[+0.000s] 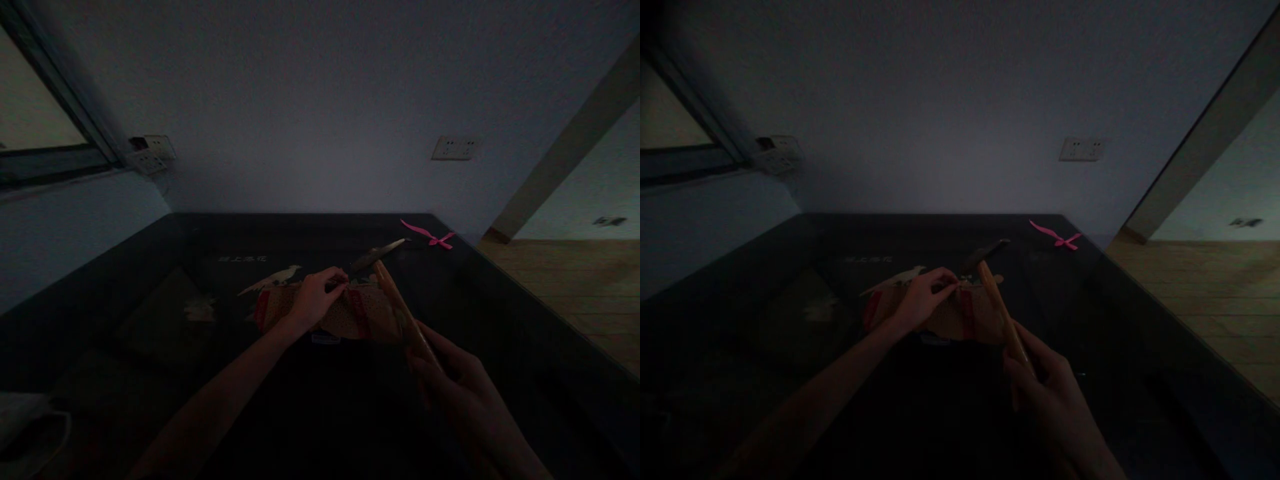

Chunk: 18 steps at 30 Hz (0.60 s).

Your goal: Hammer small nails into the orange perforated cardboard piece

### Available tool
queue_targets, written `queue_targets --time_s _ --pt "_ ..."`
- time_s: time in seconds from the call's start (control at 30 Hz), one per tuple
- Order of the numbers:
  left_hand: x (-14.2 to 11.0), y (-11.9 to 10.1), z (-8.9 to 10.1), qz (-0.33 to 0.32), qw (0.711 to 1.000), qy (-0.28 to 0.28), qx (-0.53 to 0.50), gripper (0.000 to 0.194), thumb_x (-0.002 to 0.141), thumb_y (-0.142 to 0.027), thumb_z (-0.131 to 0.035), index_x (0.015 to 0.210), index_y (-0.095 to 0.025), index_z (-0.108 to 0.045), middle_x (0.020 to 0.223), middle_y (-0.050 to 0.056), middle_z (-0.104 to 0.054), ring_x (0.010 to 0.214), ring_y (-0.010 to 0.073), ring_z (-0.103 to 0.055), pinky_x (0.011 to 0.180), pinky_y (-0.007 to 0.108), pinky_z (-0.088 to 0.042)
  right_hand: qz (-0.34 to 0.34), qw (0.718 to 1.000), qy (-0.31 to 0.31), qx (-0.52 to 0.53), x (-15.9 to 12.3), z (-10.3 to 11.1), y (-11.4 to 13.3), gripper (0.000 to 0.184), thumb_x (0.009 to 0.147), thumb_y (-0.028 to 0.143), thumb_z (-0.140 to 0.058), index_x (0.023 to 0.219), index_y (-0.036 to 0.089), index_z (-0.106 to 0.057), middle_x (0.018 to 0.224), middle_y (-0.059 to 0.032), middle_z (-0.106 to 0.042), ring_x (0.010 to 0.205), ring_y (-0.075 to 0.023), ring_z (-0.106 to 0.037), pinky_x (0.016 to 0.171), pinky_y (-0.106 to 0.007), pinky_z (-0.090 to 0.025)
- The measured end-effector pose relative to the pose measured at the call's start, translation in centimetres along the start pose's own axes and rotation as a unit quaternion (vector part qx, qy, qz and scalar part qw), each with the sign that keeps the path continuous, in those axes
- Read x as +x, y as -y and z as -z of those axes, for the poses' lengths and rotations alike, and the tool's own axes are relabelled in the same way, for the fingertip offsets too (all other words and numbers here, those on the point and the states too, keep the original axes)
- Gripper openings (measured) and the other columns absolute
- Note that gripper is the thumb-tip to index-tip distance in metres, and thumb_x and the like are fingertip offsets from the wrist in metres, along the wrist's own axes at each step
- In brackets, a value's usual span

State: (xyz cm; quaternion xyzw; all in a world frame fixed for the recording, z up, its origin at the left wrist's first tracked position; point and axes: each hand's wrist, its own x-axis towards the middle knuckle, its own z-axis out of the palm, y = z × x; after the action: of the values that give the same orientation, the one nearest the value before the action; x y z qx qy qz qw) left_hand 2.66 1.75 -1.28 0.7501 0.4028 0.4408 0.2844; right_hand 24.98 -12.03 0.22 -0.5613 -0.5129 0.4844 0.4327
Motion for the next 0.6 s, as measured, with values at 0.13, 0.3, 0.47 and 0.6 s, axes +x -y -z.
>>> queue_targets --time_s 0.13,0.3,0.47,0.6 --pt "0.1 0.0 0.0 -0.001 1.0 0.002 -0.007 0.005 0.084 -0.017 -0.059 0.086 -0.018 -0.063 0.085 0.001 -0.068 0.081 0.0157 -0.066 0.077 0.028 -0.051 0.044 0.999 -0.002 -0.012 0.5 -0.5 -0.2 0.053 0.083 0.039 -0.064 0.131 0.021 -0.055 0.088 -0.001 -0.072 0.082 -0.0198 -0.064 0.073 -0.028 -0.051" --pt "0.1 -0.1 0.0 0.008 1.0 0.006 -0.001 0.006 0.083 -0.015 -0.058 0.085 -0.018 -0.063 0.088 0.002 -0.069 0.083 0.0161 -0.065 0.079 0.03 -0.051 0.05 0.998 -0.045 -0.015 1.5 -0.5 -0.3 0.06 0.079 0.042 -0.066 0.132 0.016 -0.054 0.124 -0.0092 -0.065 0.112 -0.0315 -0.059 0.095 -0.044 -0.044" --pt "0.0 -0.5 0.1 0.006 1.0 0.008 0.007 0.008 0.082 -0.013 -0.058 0.085 -0.019 -0.063 0.087 0.001 -0.069 0.082 0.0159 -0.065 0.078 0.029 -0.051 0.058 0.997 -0.043 -0.019 2.5 0.0 -0.4 0.061 0.078 0.04 -0.066 0.132 0.014 -0.053 0.128 -0.0102 -0.063 0.116 -0.0312 -0.057 0.096 -0.044 -0.045" --pt "0.0 -0.6 0.6 0.019 0.999 0.01 0.027 0.008 0.082 -0.014 -0.059 0.084 -0.019 -0.064 0.085 0.001 -0.069 0.081 0.0166 -0.066 0.076 0.029 -0.051 0.057 0.998 -0.02 -0.022 2.7 -0.3 -0.3 0.058 0.079 0.038 -0.066 0.132 0.015 -0.053 0.125 -0.0091 -0.064 0.113 -0.03 -0.059 0.09 -0.041 -0.049"
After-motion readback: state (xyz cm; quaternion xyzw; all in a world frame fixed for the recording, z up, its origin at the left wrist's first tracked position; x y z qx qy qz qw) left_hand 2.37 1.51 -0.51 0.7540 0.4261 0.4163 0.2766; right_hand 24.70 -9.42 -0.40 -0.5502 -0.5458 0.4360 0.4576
